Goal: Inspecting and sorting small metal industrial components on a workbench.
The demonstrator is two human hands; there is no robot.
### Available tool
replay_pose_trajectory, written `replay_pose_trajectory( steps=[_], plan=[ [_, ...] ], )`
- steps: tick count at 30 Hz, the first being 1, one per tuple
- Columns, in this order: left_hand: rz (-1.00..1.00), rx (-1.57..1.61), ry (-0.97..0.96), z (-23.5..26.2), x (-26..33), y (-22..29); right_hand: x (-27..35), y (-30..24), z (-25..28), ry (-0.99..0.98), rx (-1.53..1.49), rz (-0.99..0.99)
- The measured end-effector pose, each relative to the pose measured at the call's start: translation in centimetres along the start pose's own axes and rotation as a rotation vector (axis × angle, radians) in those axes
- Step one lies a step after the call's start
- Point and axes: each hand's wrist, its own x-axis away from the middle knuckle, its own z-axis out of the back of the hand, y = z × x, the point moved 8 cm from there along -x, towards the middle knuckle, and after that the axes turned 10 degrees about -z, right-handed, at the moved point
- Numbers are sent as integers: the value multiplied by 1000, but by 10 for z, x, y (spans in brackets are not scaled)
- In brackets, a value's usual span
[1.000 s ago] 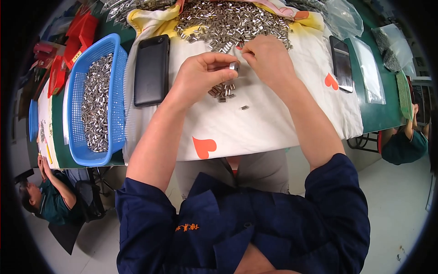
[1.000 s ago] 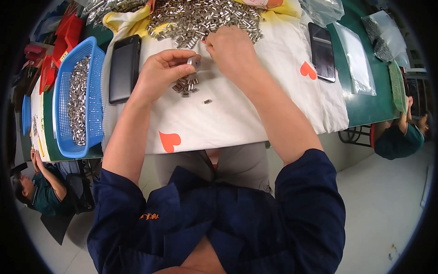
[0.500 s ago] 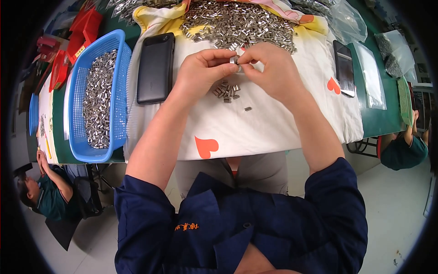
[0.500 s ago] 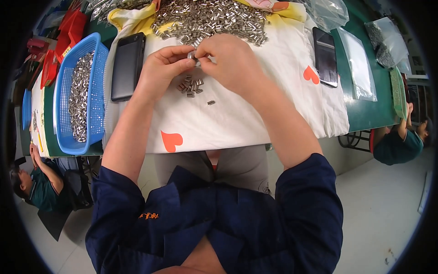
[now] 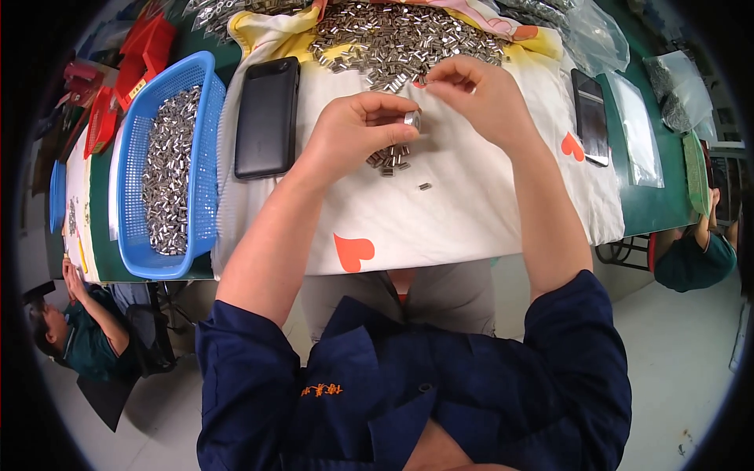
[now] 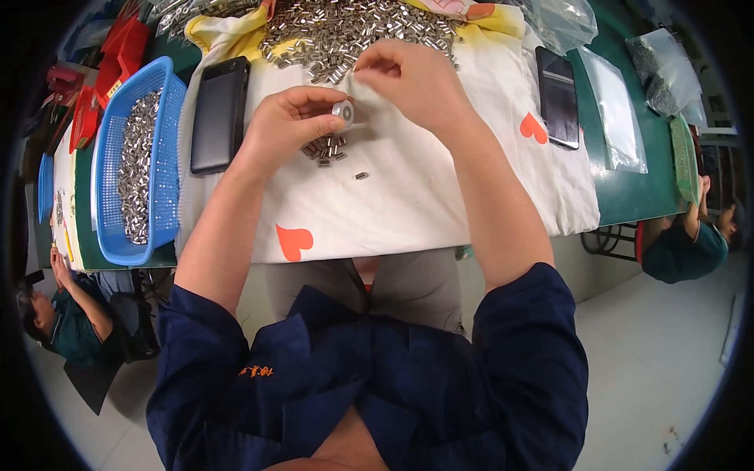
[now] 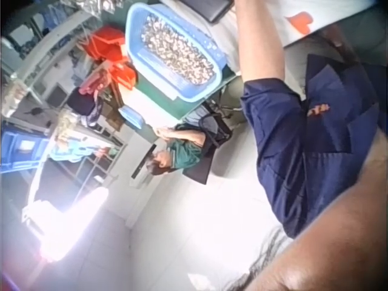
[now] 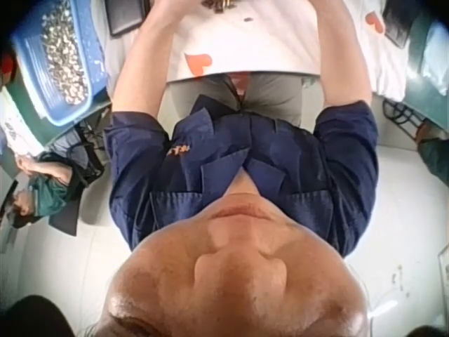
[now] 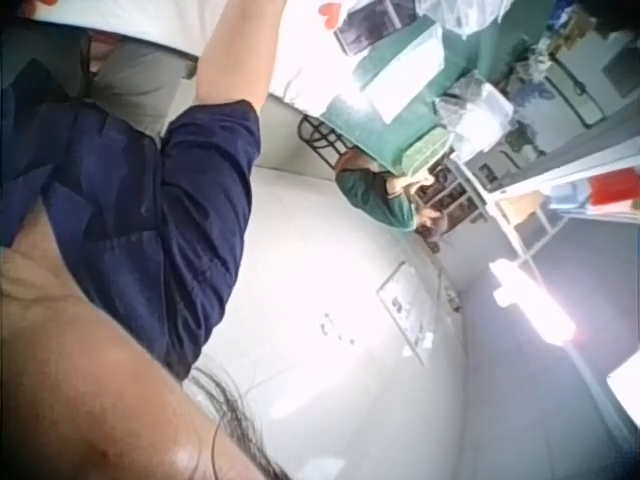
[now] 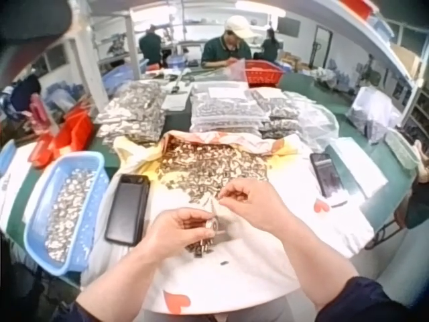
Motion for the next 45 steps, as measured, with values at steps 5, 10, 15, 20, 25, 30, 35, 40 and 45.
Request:
replay_pose_trajectory(
  steps=[5,10,15,20,25,30,35,40,45],
  plan=[
    [-2,-40,-33,-3,-3,-2,-2,-7,-8,356,543,323],
    [-16,50,18,2,-2,0,-5,-6,-22,319,664,284],
    [-21,74,63,9,-4,-3,-3,-7,-24,209,673,224],
    [-15,165,100,12,-6,-5,5,-14,-26,288,692,349],
    [-16,170,133,17,-6,-4,6,-16,-35,262,718,340],
    [-20,221,113,14,-7,-3,8,-10,-35,183,745,277],
    [-27,150,68,16,-7,-6,10,-13,-36,139,692,312],
    [-21,274,139,16,-4,-1,7,-8,-12,147,230,123],
    [-7,279,95,15,-4,-2,7,-3,-21,-168,-429,-65]
  ],
)
